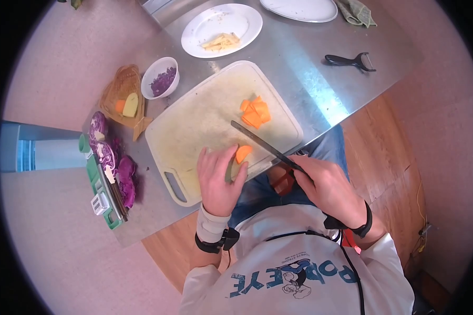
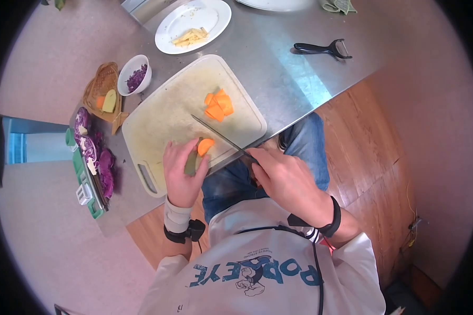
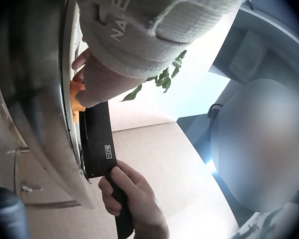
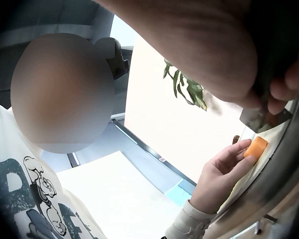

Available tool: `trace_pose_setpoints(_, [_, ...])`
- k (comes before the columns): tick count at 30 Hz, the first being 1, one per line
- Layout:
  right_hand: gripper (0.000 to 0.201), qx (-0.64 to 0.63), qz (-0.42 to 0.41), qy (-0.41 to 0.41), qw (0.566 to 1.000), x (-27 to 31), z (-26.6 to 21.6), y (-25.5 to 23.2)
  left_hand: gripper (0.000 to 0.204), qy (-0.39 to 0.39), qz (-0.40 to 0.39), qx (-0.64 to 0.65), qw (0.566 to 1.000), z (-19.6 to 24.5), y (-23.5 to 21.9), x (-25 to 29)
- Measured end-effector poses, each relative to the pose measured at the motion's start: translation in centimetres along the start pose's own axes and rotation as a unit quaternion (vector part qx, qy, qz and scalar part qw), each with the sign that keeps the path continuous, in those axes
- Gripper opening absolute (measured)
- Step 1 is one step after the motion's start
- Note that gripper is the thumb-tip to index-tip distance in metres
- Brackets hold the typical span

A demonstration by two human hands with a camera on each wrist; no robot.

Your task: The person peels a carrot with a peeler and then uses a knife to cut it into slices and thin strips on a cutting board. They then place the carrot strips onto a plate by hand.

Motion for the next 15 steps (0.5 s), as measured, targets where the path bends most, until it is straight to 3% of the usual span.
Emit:
trace_pose_setpoints(7, [0.032,-0.041,-0.001,-0.005,0.999,0.0,0.0,1.3,0.049,-0.017,-0.014,0.014,1.0,0.4,-0.2,0.8])
trace_pose_setpoints(15, [0.037,-0.063,-0.014,-0.012,0.998,-0.4,0.0,2.2,0.037,0.024,0.037,-0.004,0.999,0.2,1.0,1.4])
Point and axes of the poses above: each hand's wrist, its own x-axis away from the middle knuckle, its own y-axis out of the palm, z = x × y, the point moved 3 cm from there along -x, towards the middle knuckle, and after that the axes turned 5 degrees about -y, right-handed, at the moved point
